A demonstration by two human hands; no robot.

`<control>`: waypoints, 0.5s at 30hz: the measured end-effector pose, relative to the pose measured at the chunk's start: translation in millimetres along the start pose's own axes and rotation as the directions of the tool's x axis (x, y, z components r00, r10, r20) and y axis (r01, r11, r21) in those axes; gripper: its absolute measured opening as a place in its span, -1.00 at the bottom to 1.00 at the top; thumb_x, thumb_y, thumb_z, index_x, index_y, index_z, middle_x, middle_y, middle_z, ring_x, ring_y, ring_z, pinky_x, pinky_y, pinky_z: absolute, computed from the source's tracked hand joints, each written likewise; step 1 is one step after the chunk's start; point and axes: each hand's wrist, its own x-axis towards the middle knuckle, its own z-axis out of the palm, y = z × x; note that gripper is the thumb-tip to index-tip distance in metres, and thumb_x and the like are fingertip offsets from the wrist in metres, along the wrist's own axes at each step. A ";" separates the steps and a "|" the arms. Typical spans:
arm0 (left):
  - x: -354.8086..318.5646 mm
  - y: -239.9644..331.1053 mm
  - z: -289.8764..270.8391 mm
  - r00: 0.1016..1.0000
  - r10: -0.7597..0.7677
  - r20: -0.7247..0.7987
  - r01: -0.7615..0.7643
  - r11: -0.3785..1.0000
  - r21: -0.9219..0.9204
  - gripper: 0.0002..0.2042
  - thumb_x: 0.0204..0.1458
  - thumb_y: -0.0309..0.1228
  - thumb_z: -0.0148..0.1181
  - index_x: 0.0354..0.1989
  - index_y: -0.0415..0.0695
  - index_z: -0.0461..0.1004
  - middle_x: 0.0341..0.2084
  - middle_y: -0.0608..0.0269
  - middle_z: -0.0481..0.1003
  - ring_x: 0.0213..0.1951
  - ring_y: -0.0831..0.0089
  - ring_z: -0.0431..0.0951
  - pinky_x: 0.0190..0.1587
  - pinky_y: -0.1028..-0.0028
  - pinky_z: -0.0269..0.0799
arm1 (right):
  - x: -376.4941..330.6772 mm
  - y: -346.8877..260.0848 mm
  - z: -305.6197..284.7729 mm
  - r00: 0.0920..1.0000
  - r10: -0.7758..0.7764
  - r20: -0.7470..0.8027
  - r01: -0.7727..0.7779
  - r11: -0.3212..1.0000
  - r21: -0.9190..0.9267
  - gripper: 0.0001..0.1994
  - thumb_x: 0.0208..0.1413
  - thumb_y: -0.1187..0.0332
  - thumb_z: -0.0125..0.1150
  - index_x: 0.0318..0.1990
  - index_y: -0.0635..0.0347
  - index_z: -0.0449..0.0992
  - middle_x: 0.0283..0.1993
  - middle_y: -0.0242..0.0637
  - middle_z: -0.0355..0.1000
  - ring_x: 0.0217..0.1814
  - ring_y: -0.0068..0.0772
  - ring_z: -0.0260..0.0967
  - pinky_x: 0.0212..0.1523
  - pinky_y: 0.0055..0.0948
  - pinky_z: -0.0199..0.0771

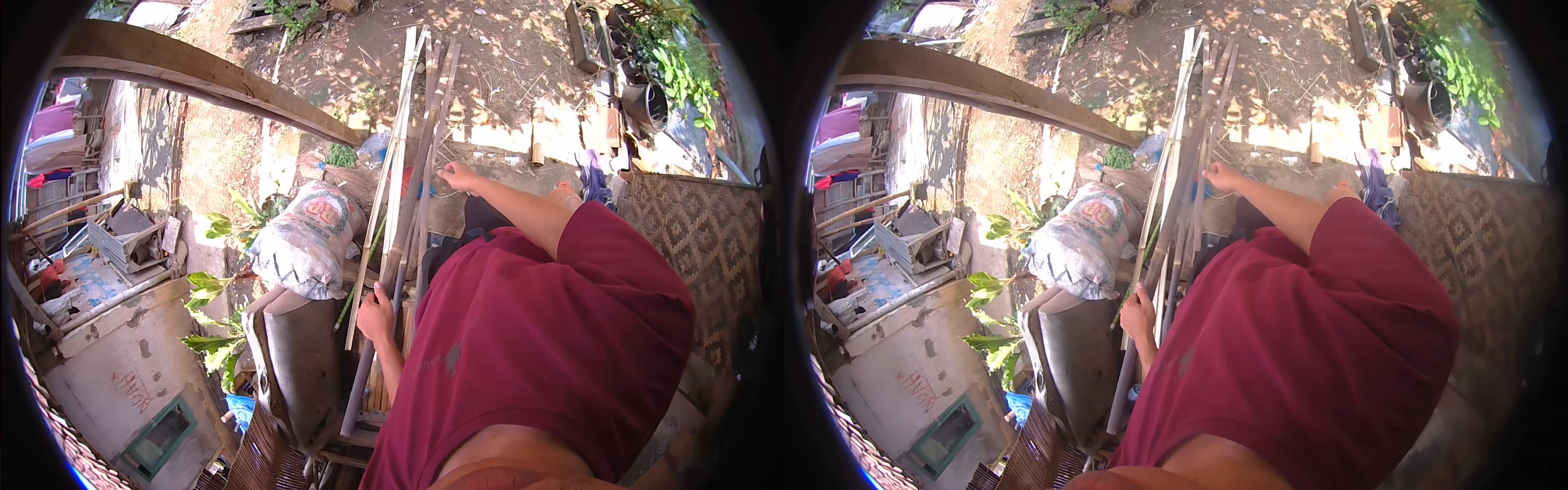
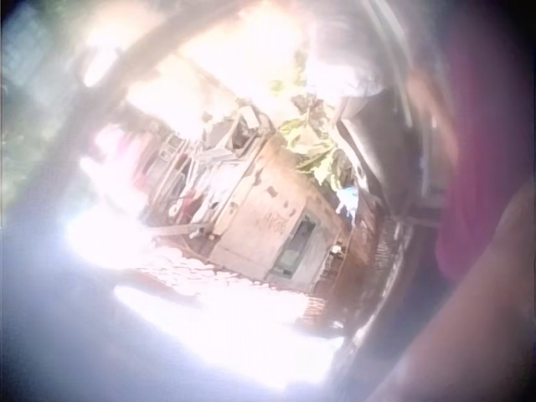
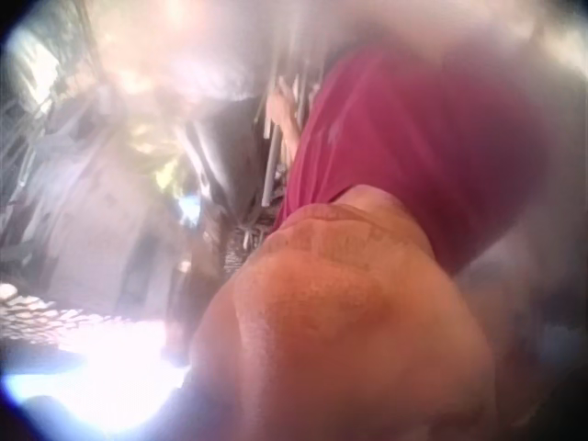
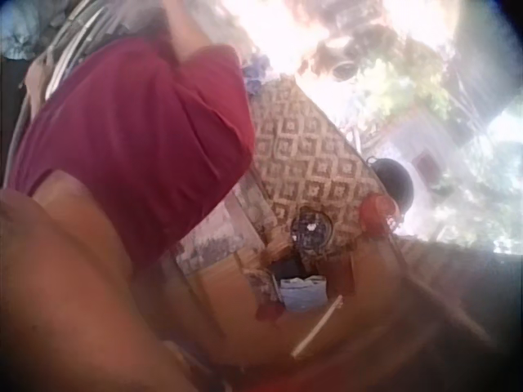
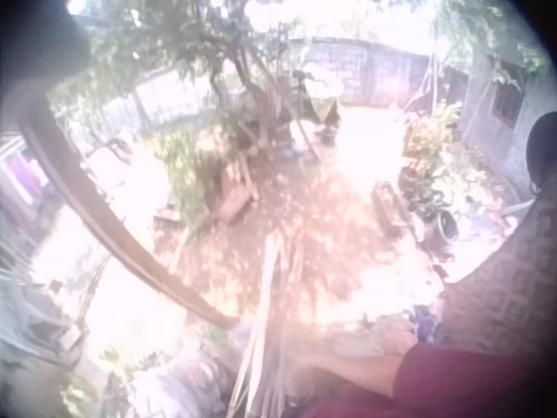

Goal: The person selects long bamboo poles from a pile, carries them to a work area, and uses a machete to split them into thin strips. The person repeatedly strikes the bamboo to separate the layers and discards the offcuts.

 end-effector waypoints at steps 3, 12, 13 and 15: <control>-24.6 5.8 -22.4 0.995 -0.025 -0.097 0.026 1.000 0.006 -0.37 0.23 0.17 -0.08 -0.43 -0.18 0.65 -0.50 -0.14 0.58 -0.38 -0.15 0.58 -0.30 -0.01 0.43 | 35.8 -13.7 -20.5 0.977 0.196 0.087 -0.214 0.885 0.414 -0.25 0.23 -0.29 0.02 0.36 0.03 0.11 0.05 -0.20 0.33 0.01 -0.22 0.38 0.03 -0.08 0.43; -104.0 -20.0 26.6 0.983 -0.151 0.102 0.159 0.985 -0.071 -0.36 0.22 0.16 -0.01 -0.45 -0.27 0.62 -0.60 -0.21 0.50 -0.48 -0.17 0.55 -0.39 -0.01 0.39 | 94.6 -39.5 -75.0 0.957 0.275 0.089 -0.150 0.209 0.966 -0.47 0.33 -0.23 -0.12 -0.20 0.11 0.39 -0.45 -0.34 0.39 -0.55 -0.39 0.34 -0.54 -0.30 0.42; -110.5 -21.2 39.5 0.975 -0.171 0.145 0.190 0.972 -0.136 -0.40 0.22 0.11 0.03 -0.43 -0.29 0.61 -0.59 -0.20 0.52 -0.47 -0.12 0.57 -0.38 0.03 0.41 | 92.8 -33.2 -70.7 0.962 0.271 0.024 -0.105 0.289 0.952 -0.47 0.34 -0.22 -0.13 -0.25 0.12 0.39 -0.49 -0.37 0.36 -0.58 -0.42 0.31 -0.58 -0.32 0.38; -122.2 -13.9 68.5 0.970 -0.210 0.121 0.234 0.942 -0.241 -0.48 0.23 0.02 0.10 -0.38 -0.31 0.61 -0.54 -0.17 0.55 -0.44 -0.04 0.59 -0.35 0.10 0.45 | 79.1 -31.7 -61.2 0.940 0.325 -0.104 -0.068 0.476 0.877 -0.49 0.38 -0.14 -0.14 -0.38 0.12 0.39 -0.59 -0.43 0.26 -0.68 -0.47 0.20 -0.70 -0.37 0.23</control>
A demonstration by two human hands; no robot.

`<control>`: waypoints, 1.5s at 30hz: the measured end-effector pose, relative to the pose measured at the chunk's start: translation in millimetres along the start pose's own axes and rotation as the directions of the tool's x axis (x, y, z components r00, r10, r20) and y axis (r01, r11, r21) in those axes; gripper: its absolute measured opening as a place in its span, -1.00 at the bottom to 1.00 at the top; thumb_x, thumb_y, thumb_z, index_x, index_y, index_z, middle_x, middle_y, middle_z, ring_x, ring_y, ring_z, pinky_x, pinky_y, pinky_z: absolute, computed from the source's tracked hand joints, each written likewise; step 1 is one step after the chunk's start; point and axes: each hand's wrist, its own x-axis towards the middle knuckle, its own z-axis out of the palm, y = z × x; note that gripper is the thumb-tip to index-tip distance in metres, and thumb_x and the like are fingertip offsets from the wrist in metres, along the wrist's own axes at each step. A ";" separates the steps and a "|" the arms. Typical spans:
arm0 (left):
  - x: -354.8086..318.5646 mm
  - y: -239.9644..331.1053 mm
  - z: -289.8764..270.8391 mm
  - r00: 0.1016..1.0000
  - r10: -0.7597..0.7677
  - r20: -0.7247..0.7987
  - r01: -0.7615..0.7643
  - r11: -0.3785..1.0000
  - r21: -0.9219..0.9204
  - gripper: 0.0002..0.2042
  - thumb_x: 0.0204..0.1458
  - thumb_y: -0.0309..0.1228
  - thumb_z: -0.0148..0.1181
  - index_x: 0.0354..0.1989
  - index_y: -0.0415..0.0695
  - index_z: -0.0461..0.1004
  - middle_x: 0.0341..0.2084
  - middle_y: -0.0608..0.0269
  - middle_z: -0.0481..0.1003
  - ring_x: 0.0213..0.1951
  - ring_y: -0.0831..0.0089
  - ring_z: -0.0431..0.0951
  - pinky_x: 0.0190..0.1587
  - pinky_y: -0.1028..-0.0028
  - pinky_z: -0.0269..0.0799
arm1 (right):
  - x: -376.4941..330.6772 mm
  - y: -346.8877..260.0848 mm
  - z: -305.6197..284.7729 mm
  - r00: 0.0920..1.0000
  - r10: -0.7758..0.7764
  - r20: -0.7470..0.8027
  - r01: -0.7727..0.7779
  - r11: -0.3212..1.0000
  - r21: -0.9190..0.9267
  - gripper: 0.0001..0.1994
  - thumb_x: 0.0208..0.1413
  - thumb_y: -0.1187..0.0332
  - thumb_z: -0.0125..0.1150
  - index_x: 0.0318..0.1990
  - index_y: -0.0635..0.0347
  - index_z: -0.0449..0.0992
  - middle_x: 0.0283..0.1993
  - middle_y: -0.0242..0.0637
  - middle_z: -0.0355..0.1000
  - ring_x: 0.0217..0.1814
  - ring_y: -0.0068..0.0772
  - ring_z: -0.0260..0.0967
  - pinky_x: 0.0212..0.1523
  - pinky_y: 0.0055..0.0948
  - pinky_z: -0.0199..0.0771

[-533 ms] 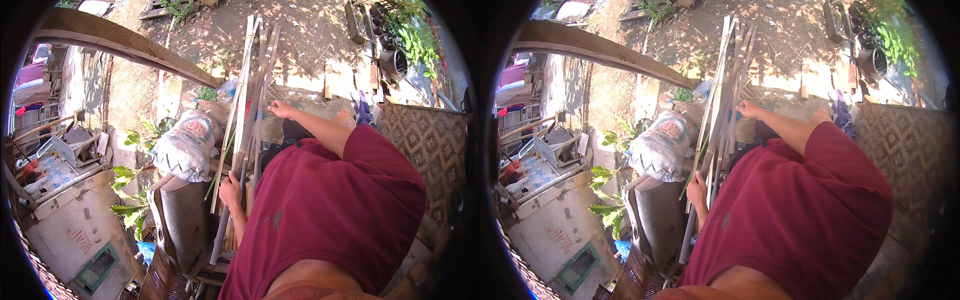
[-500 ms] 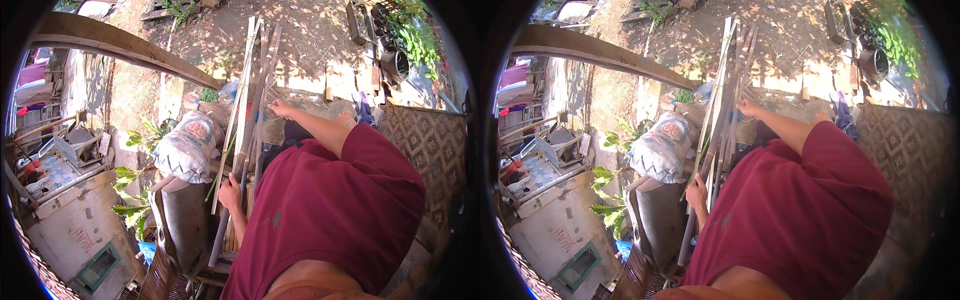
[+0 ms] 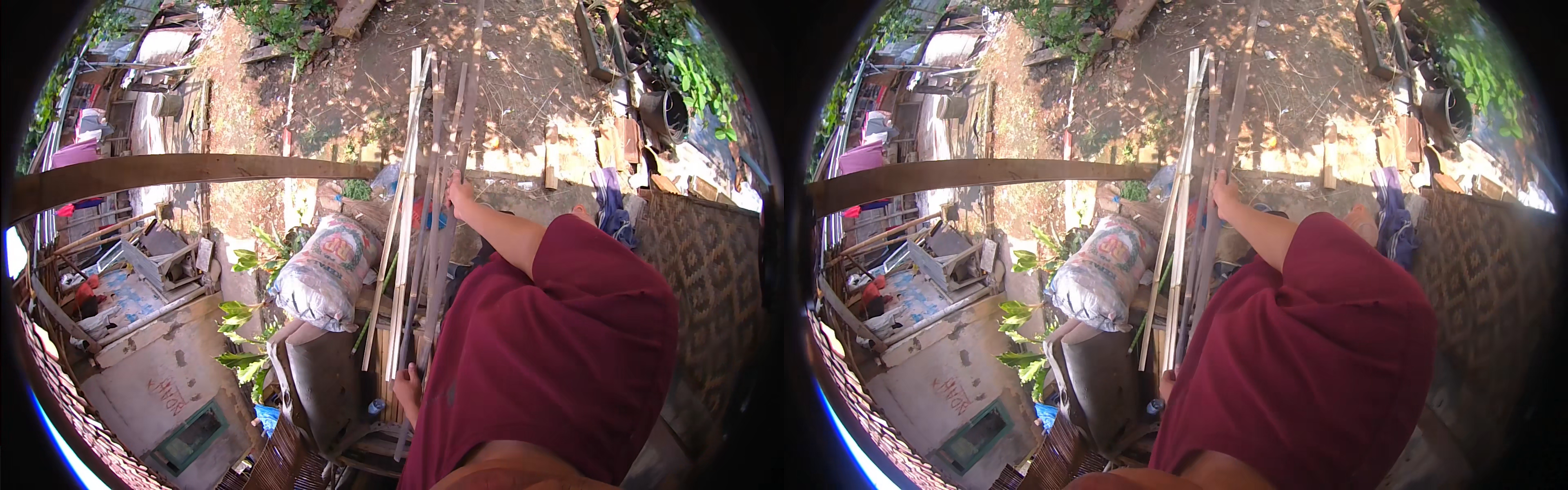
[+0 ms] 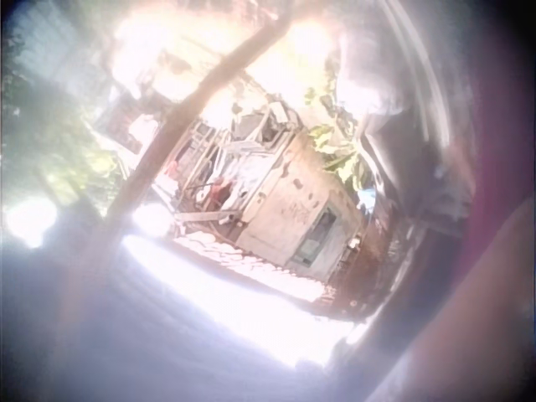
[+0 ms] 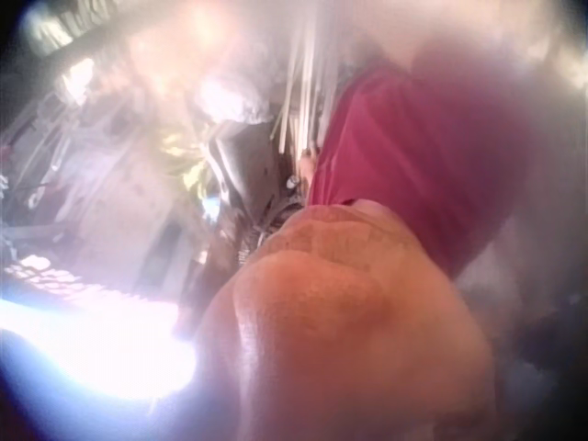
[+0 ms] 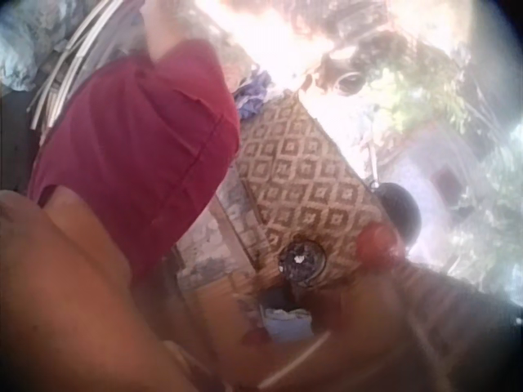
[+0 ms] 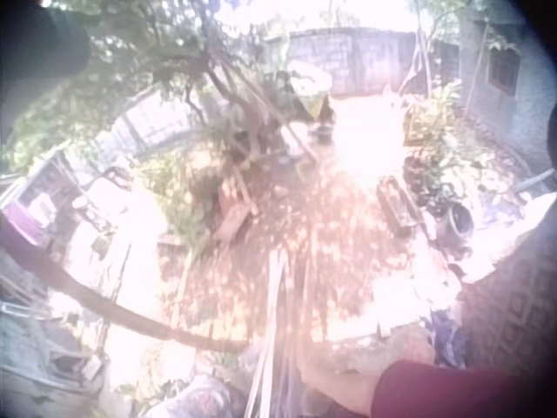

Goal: The person selects long bamboo poles from a pile, carries them to a work area, and uses a machete to split them into thin strips. The person repeatedly strikes the bamboo to separate the layers and discards the offcuts.

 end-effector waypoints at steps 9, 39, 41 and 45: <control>9.6 136.3 32.9 0.969 0.217 -0.120 -0.202 0.971 0.124 -0.55 0.21 -0.04 0.16 -0.01 -0.23 0.50 -0.18 -0.10 0.51 -0.10 -0.07 0.50 -0.05 0.08 0.41 | -7.1 -9.8 -2.7 0.909 0.209 0.360 -0.267 0.956 0.119 -0.62 0.34 -0.04 0.07 -0.25 0.13 0.44 -0.43 -0.34 0.36 -0.44 -0.43 0.36 -0.40 -0.38 0.50; 6.9 219.0 -71.6 0.766 -0.358 0.534 0.119 0.895 0.430 -0.28 0.19 0.28 -0.08 -0.09 -0.26 0.58 -0.39 -0.23 0.60 -0.18 -0.09 0.64 -0.10 0.06 0.48 | 64.3 101.6 -54.0 0.990 -0.055 -0.131 -0.079 0.552 -0.830 -0.32 0.34 -0.20 -0.26 0.04 0.38 0.35 0.01 0.39 0.44 0.13 0.41 0.38 0.16 0.19 0.31; -8.1 227.7 -68.4 0.795 -0.358 0.489 0.089 0.867 0.490 -0.28 0.19 0.27 -0.10 0.00 -0.25 0.55 -0.24 -0.36 0.56 -0.05 -0.21 0.56 0.00 -0.03 0.42 | 62.9 98.9 -48.1 0.992 0.016 -0.128 -0.117 0.516 -0.848 -0.35 0.34 -0.15 -0.23 0.14 0.36 0.35 0.08 0.26 0.46 0.21 0.25 0.40 0.21 0.10 0.35; -5.4 292.2 -68.5 0.815 -0.375 0.442 0.041 0.798 0.601 -0.28 0.21 0.26 -0.14 0.04 -0.25 0.52 -0.15 -0.41 0.52 0.04 -0.29 0.49 0.06 -0.09 0.37 | 87.8 113.2 -41.8 0.984 0.065 -0.164 -0.172 0.562 -0.809 -0.36 0.34 -0.15 -0.22 0.13 0.35 0.35 0.10 0.27 0.44 0.22 0.28 0.38 0.23 0.12 0.31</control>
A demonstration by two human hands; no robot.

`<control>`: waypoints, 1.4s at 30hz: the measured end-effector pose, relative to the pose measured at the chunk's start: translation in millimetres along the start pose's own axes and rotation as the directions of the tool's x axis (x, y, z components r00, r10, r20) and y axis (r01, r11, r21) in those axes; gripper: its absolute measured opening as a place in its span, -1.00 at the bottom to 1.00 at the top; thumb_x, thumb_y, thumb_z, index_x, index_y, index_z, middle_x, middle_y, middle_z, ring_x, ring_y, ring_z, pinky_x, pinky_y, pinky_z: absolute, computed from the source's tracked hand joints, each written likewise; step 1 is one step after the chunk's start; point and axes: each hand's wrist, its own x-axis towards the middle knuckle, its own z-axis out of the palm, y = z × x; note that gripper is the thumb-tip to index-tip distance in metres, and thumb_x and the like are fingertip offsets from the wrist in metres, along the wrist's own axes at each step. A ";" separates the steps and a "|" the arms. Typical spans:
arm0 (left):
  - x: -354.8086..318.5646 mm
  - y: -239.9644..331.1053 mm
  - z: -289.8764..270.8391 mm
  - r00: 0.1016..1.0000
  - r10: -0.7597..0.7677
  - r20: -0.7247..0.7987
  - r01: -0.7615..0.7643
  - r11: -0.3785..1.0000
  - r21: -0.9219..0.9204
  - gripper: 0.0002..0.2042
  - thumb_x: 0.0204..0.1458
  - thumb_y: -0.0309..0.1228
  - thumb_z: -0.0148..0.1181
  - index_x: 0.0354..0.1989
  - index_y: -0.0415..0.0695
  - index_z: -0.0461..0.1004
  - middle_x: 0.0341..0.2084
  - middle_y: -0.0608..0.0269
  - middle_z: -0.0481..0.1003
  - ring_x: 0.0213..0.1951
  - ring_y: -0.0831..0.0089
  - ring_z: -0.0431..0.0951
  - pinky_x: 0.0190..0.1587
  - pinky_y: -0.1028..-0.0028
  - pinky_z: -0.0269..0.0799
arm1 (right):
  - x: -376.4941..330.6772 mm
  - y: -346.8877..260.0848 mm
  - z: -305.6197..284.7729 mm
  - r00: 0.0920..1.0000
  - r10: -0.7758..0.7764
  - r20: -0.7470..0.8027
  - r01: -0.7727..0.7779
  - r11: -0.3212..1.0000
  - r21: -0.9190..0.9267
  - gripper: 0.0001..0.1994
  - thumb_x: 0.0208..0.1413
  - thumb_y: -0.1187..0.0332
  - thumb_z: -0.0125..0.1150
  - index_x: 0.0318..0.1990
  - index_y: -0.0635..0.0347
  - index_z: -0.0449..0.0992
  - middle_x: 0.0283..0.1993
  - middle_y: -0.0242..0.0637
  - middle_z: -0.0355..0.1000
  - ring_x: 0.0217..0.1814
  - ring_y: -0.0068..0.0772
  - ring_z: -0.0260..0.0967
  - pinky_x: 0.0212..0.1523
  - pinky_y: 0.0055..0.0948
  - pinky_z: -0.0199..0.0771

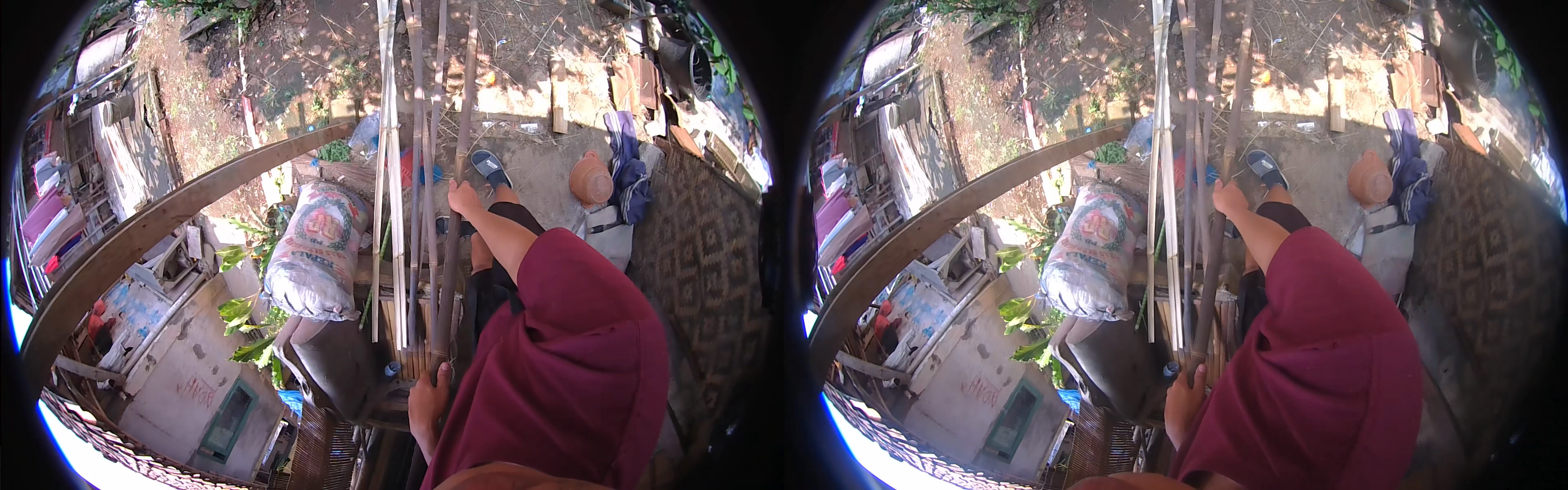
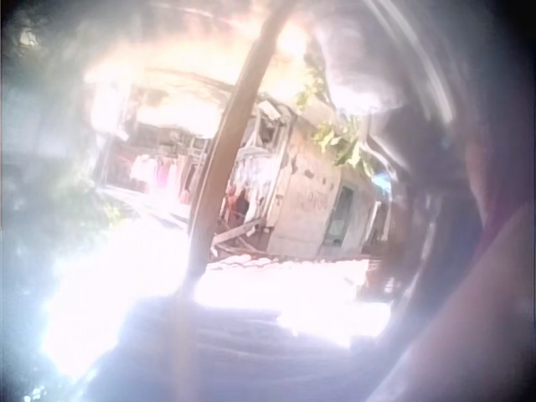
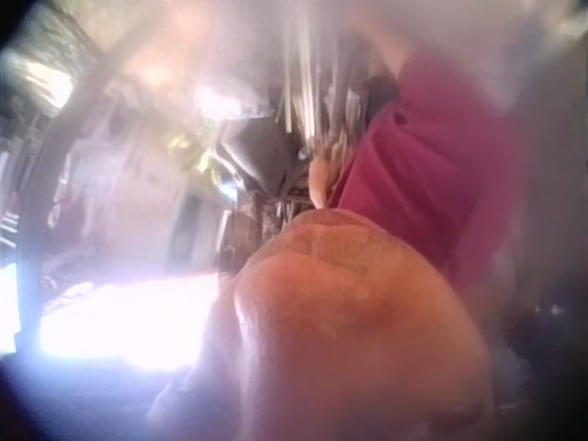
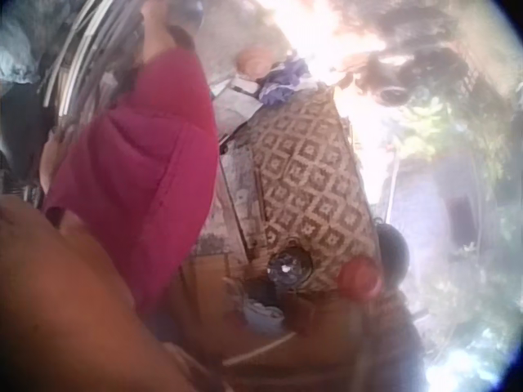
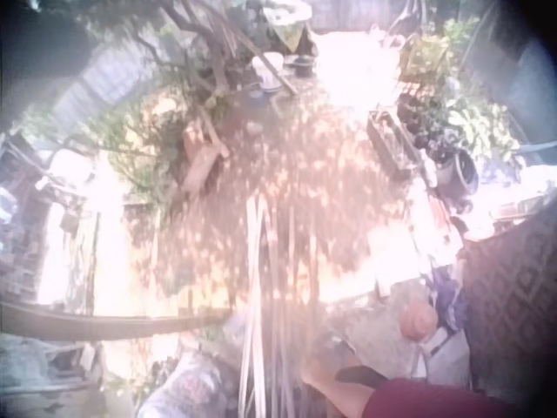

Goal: The person selects long bamboo poles from a pile, carries them to a work area, and uses a machete to split them into thin strips. The person repeatedly strikes the bamboo to separate the layers and discards the offcuts.

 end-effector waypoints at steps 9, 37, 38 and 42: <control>53.4 -91.0 53.7 0.997 0.076 -0.001 -0.073 0.960 -0.269 -0.34 0.25 0.20 -0.09 -0.23 -0.27 0.60 -0.34 -0.24 0.60 -0.13 -0.16 0.60 -0.11 0.03 0.45 | -35.1 -16.5 -41.9 0.990 -0.116 -0.075 0.120 0.991 0.058 -0.32 0.32 -0.18 -0.18 0.14 0.40 0.34 0.11 0.30 0.43 0.23 0.28 0.37 0.24 0.09 0.31; 166.5 -4.5 149.1 0.782 0.352 -0.515 -0.566 0.747 -0.348 -0.42 0.19 -0.02 0.17 0.23 -0.19 0.37 0.08 -0.32 0.39 0.12 -0.25 0.40 0.20 0.05 0.31 | -49.3 59.8 -33.3 0.901 -0.091 0.424 -0.302 0.570 0.764 -0.82 0.27 0.42 -0.01 -0.01 0.05 0.26 -0.19 -0.26 0.36 -0.19 -0.27 0.43 -0.05 -0.11 0.58; 181.2 2.1 152.8 0.797 0.348 -0.494 -0.567 0.713 -0.413 -0.42 0.19 -0.02 0.17 0.23 -0.20 0.36 0.08 -0.31 0.39 0.12 -0.24 0.40 0.19 0.06 0.32 | -48.5 58.4 -29.5 0.916 -0.064 0.395 -0.293 0.564 0.772 -0.83 0.27 0.41 0.01 -0.03 0.04 0.27 -0.23 -0.28 0.34 -0.23 -0.31 0.39 -0.08 -0.14 0.58; 273.0 26.3 174.3 0.845 0.349 -0.404 -0.531 0.634 -0.562 -0.43 0.18 -0.04 0.17 0.21 -0.23 0.37 0.08 -0.30 0.40 0.12 -0.23 0.41 0.18 0.07 0.33 | -33.7 67.2 -18.1 0.947 -0.009 0.322 -0.264 0.552 0.791 -0.86 0.25 0.33 0.07 -0.10 -0.01 0.27 -0.31 -0.35 0.29 -0.31 -0.42 0.31 -0.18 -0.24 0.55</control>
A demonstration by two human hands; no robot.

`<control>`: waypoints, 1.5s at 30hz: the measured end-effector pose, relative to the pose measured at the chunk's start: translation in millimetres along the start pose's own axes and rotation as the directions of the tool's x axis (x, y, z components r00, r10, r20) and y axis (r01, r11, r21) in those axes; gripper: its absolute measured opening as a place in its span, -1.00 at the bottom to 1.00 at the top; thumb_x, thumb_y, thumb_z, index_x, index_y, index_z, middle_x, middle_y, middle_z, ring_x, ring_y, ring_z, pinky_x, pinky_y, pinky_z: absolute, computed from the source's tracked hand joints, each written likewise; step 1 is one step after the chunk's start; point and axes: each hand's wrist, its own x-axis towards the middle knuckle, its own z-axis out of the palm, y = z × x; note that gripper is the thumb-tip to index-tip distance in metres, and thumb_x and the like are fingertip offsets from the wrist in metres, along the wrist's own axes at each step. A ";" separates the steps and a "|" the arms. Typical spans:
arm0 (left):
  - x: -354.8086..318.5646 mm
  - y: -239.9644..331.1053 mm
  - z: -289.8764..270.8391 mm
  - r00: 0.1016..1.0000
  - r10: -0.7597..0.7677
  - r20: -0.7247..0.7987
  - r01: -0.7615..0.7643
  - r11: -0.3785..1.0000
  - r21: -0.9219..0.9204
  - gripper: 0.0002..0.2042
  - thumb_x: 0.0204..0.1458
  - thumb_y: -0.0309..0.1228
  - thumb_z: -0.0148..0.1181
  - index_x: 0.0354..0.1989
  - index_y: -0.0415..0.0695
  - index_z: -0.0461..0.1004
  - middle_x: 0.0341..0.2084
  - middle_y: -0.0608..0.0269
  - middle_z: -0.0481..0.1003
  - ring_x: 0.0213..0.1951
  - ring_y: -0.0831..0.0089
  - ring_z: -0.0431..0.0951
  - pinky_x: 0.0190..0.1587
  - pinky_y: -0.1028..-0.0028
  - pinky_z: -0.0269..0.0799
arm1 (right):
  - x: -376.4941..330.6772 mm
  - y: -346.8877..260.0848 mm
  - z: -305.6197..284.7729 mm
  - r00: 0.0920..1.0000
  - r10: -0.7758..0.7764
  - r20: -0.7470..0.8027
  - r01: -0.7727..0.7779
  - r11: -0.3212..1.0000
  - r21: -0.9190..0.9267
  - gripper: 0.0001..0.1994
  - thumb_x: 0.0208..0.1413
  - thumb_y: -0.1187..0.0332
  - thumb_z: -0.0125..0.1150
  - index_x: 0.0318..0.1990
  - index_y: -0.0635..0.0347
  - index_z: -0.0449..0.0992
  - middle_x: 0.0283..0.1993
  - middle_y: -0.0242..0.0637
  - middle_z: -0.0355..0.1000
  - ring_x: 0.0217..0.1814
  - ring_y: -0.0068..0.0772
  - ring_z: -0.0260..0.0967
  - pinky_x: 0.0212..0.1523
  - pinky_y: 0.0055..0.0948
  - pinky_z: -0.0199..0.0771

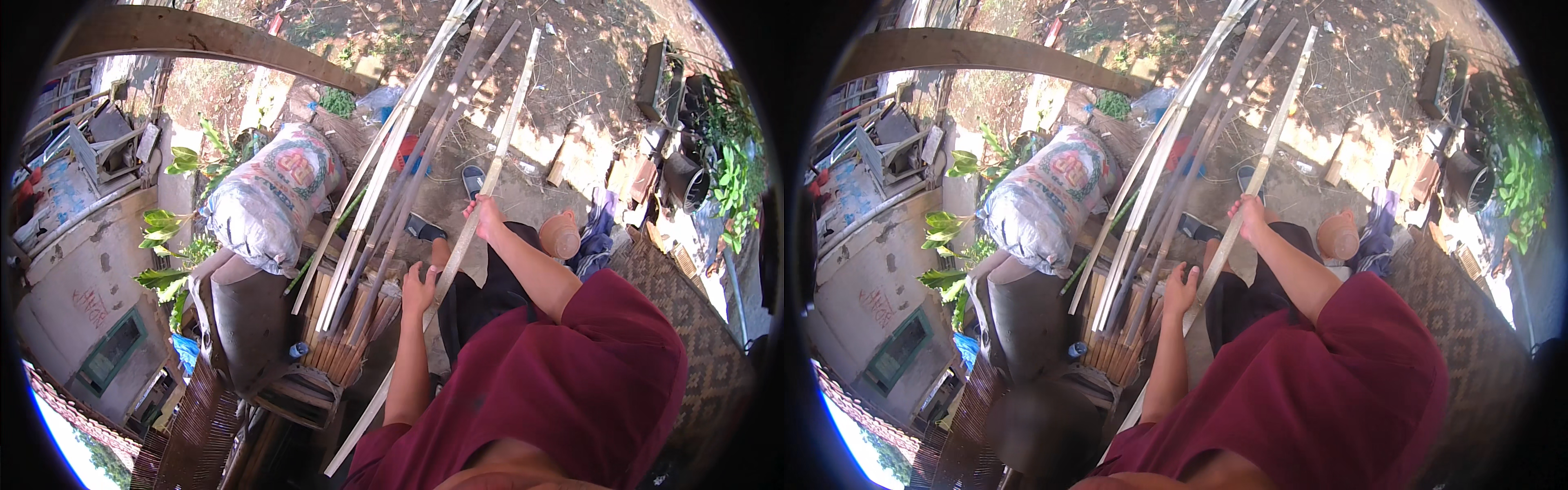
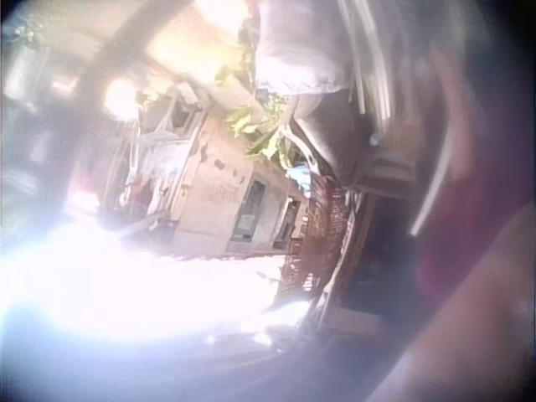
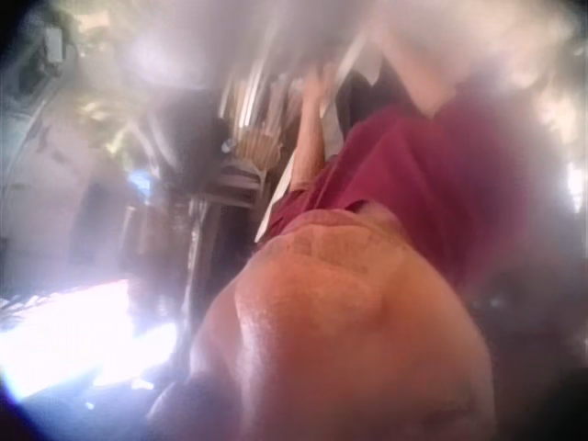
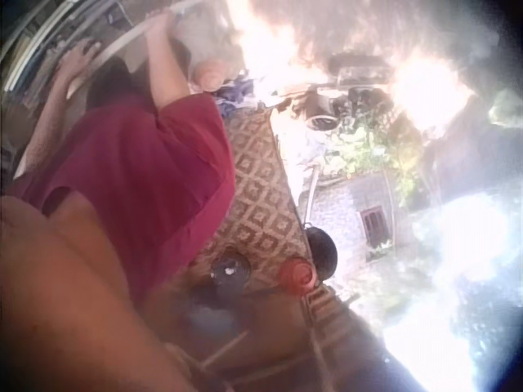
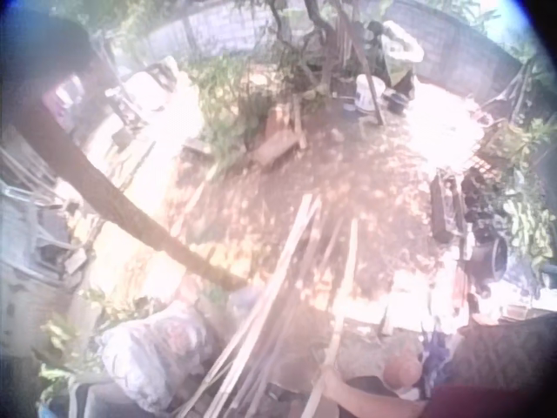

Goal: The person selects long bamboo poles from a pile, carries them to a work area, and uses a machete to split them into thin strips. The person repeatedly strikes the bamboo to separate the layers and discards the offcuts.

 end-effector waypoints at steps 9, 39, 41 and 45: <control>213.7 -91.2 55.4 0.981 -0.061 -0.183 0.122 0.931 0.343 -0.24 0.00 -0.12 0.38 0.33 -0.16 0.20 0.18 -0.31 0.28 0.23 -0.21 0.31 0.25 0.02 0.24 | 59.3 61.9 -40.2 0.996 0.042 0.082 -0.033 0.994 -0.104 -0.78 0.32 0.25 0.06 0.02 -0.02 0.21 -0.18 -0.30 0.33 -0.18 -0.32 0.39 -0.09 -0.17 0.52; 331.3 -196.0 67.8 0.790 0.345 -0.507 0.024 0.809 0.588 -0.27 0.07 -0.58 0.04 0.44 0.29 0.09 0.16 -0.12 0.18 0.28 -0.05 0.18 0.34 -0.15 0.01 | 116.4 112.7 -101.6 0.982 0.179 0.058 -0.153 0.937 -0.314 -0.70 0.27 -0.01 0.17 -0.09 -0.06 0.32 -0.22 -0.37 0.34 -0.12 -0.36 0.37 0.06 -0.14 0.40; 333.9 -201.9 73.5 0.818 0.434 -0.379 -0.112 0.766 0.633 -0.43 0.11 -0.47 0.09 0.35 0.14 0.23 0.09 -0.02 0.26 0.18 0.01 0.27 0.28 0.02 0.16 | 113.0 117.0 -98.5 0.982 0.175 0.070 -0.146 0.940 -0.307 -0.70 0.27 0.00 0.17 -0.10 -0.07 0.31 -0.23 -0.38 0.35 -0.14 -0.38 0.38 0.02 -0.14 0.43; 339.1 -202.3 104.6 0.958 0.256 -0.131 -0.120 0.771 0.625 -0.44 0.14 -0.29 0.19 0.32 -0.09 0.25 -0.07 0.08 0.40 0.00 0.10 0.40 0.12 0.19 0.29 | 110.1 112.9 -95.9 0.981 0.179 0.080 -0.147 0.940 -0.308 -0.72 0.29 0.00 0.16 -0.11 -0.09 0.30 -0.24 -0.40 0.37 -0.13 -0.40 0.39 -0.02 -0.18 0.47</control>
